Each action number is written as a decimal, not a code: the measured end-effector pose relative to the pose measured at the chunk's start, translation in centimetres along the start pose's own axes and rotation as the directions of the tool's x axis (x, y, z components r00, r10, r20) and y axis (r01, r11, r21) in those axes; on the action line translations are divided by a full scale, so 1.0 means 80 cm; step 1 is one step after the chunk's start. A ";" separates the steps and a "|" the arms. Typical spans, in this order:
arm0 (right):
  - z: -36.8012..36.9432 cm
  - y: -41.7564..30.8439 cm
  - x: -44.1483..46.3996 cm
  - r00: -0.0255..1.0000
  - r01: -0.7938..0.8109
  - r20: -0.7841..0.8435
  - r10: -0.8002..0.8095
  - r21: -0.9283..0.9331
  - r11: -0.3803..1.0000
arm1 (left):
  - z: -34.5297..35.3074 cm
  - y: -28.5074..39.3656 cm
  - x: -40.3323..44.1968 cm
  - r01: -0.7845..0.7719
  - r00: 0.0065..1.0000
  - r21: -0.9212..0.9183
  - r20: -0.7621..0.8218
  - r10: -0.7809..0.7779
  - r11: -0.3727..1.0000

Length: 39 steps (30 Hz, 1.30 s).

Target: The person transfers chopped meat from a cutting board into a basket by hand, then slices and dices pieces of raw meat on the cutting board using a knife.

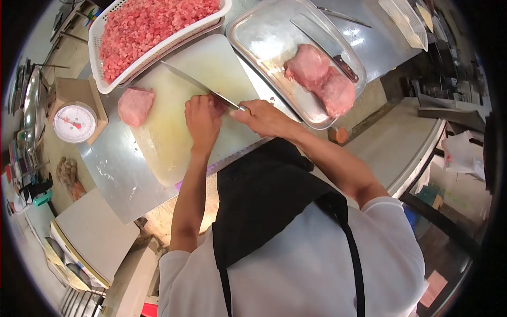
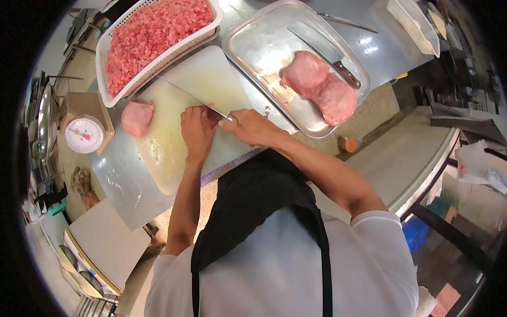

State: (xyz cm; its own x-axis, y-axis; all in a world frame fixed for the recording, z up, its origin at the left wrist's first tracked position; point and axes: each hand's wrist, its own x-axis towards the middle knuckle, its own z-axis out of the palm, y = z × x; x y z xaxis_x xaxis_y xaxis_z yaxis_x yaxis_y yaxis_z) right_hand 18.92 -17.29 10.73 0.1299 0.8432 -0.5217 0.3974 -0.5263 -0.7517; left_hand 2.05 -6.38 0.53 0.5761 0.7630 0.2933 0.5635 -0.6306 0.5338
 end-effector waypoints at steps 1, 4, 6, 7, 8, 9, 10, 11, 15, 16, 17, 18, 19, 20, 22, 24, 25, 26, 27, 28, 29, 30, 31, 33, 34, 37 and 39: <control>-0.007 -0.011 -0.009 1.000 -0.023 0.012 0.023 -0.014 1.000 | -0.009 0.002 0.001 0.002 1.000 -0.025 0.002 -0.002 1.000; -0.017 -0.024 -0.031 0.996 -0.063 0.064 0.065 -0.032 0.997 | -0.018 0.002 0.007 -0.013 1.000 -0.083 -0.004 0.013 0.997; -0.007 -0.011 -0.024 0.999 0.002 0.038 0.000 -0.039 0.999 | -0.016 -0.002 0.006 -0.020 1.000 -0.085 -0.006 0.020 0.996; 0.011 0.012 -0.005 0.997 0.076 -0.009 -0.076 -0.050 0.996 | -0.014 -0.003 0.005 -0.020 1.000 -0.073 -0.006 0.019 0.997; 0.022 0.023 0.007 0.986 0.151 -0.056 -0.154 -0.066 0.986 | -0.012 -0.004 0.004 -0.020 1.000 -0.060 -0.008 0.020 0.998; 0.022 0.018 0.012 0.987 0.146 -0.060 -0.150 -0.066 0.987 | -0.016 0.000 0.007 -0.013 1.000 -0.067 -0.010 0.012 0.998; 0.020 0.012 0.017 0.986 0.146 -0.068 -0.151 -0.067 0.987 | -0.021 0.004 0.010 -0.010 1.000 -0.072 -0.015 0.009 0.997; 0.020 0.008 0.015 0.987 0.134 -0.079 -0.139 -0.060 0.989 | -0.025 0.009 0.009 -0.008 1.000 -0.083 -0.008 0.007 0.997; 0.001 -0.027 -0.021 0.998 -0.038 0.053 0.040 -0.054 0.998 | -0.020 -0.016 -0.001 0.005 1.000 -0.151 -0.025 -0.009 0.989; 0.004 -0.026 -0.022 0.995 -0.063 0.077 0.066 -0.045 0.997 | -0.017 -0.020 -0.002 0.002 1.000 -0.154 -0.022 -0.006 0.988; 0.004 -0.025 -0.022 0.991 -0.086 0.097 0.089 -0.042 0.995 | -0.013 -0.023 -0.002 -0.003 1.000 -0.159 -0.026 -0.001 0.987; 0.014 -0.016 -0.015 0.998 -0.033 0.048 0.035 -0.050 0.998 | -0.013 -0.022 -0.005 -0.007 1.000 -0.139 -0.019 0.004 0.990; 0.030 -0.004 0.000 1.000 0.023 -0.003 -0.023 -0.064 0.998 | -0.014 -0.019 -0.008 -0.014 1.000 -0.119 -0.015 0.012 0.993; 0.036 0.006 0.015 0.994 0.091 -0.053 -0.095 -0.087 0.992 | -0.015 -0.019 -0.004 -0.023 0.999 -0.093 -0.026 0.021 0.995; 0.033 -0.004 0.009 0.996 0.068 -0.047 -0.071 -0.062 0.996 | -0.030 -0.017 -0.003 -0.013 1.000 -0.148 0.001 0.014 0.989; 0.013 -0.024 -0.006 1.000 -0.001 -0.011 0.000 -0.044 0.999 | -0.029 -0.015 0.003 0.003 1.000 -0.198 0.001 -0.003 0.980; 0.003 -0.044 -0.024 0.998 -0.056 0.035 0.057 -0.033 0.998 | -0.029 -0.017 0.001 0.024 1.000 -0.210 -0.006 -0.025 0.977; 0.001 -0.054 -0.034 0.990 -0.115 0.084 0.116 -0.020 0.993 | -0.029 -0.019 -0.004 0.046 0.999 -0.221 -0.008 -0.049 0.974; 0.004 -0.053 -0.032 0.981 -0.155 0.117 0.154 -0.001 0.988 | -0.027 -0.022 -0.006 0.024 0.999 -0.220 -0.021 -0.030 0.975; 0.007 -0.052 -0.026 0.971 -0.192 0.147 0.188 0.013 0.981 | -0.023 -0.025 -0.006 0.000 0.999 -0.219 -0.038 -0.009 0.976; 0.011 -0.048 -0.022 0.958 -0.232 0.179 0.223 0.028 0.972 | -0.021 -0.026 -0.009 -0.023 0.998 -0.218 -0.054 0.011 0.976; 0.024 -0.033 -0.012 0.986 -0.133 0.102 0.132 0.001 0.991 | -0.020 -0.026 -0.014 -0.020 0.999 -0.219 -0.043 0.011 0.976; 0.039 -0.010 0.007 0.999 -0.023 0.028 0.024 -0.041 0.999 | -0.020 -0.027 -0.013 -0.020 0.999 -0.214 -0.046 0.010 0.977; 0.045 -0.007 0.010 0.999 0.045 -0.022 -0.047 -0.067 0.997 | -0.027 -0.028 -0.015 -0.018 0.999 -0.186 -0.043 0.010 0.982; 0.035 -0.024 -0.003 1.000 0.003 -0.001 -0.003 -0.052 0.999 | -0.033 -0.023 -0.015 -0.014 0.999 -0.169 -0.042 0.007 0.986; 0.016 -0.043 -0.032 0.997 -0.039 0.063 0.043 -0.061 0.997 | -0.034 -0.029 -0.017 0.012 1.000 -0.132 -0.009 -0.014 0.991; 0.024 -0.031 -0.024 0.999 0.019 0.045 -0.016 -0.071 0.997 | -0.030 -0.034 -0.016 0.016 1.000 -0.116 -0.017 -0.018 0.993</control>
State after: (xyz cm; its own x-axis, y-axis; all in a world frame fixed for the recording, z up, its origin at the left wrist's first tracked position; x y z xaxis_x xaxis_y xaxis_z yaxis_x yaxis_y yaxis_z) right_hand 15.95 -17.82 12.85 0.0824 0.8455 -0.5276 0.4633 -0.5012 -0.7309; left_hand -1.62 -5.30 0.59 0.5554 0.7768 0.2968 0.5002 -0.5972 0.6269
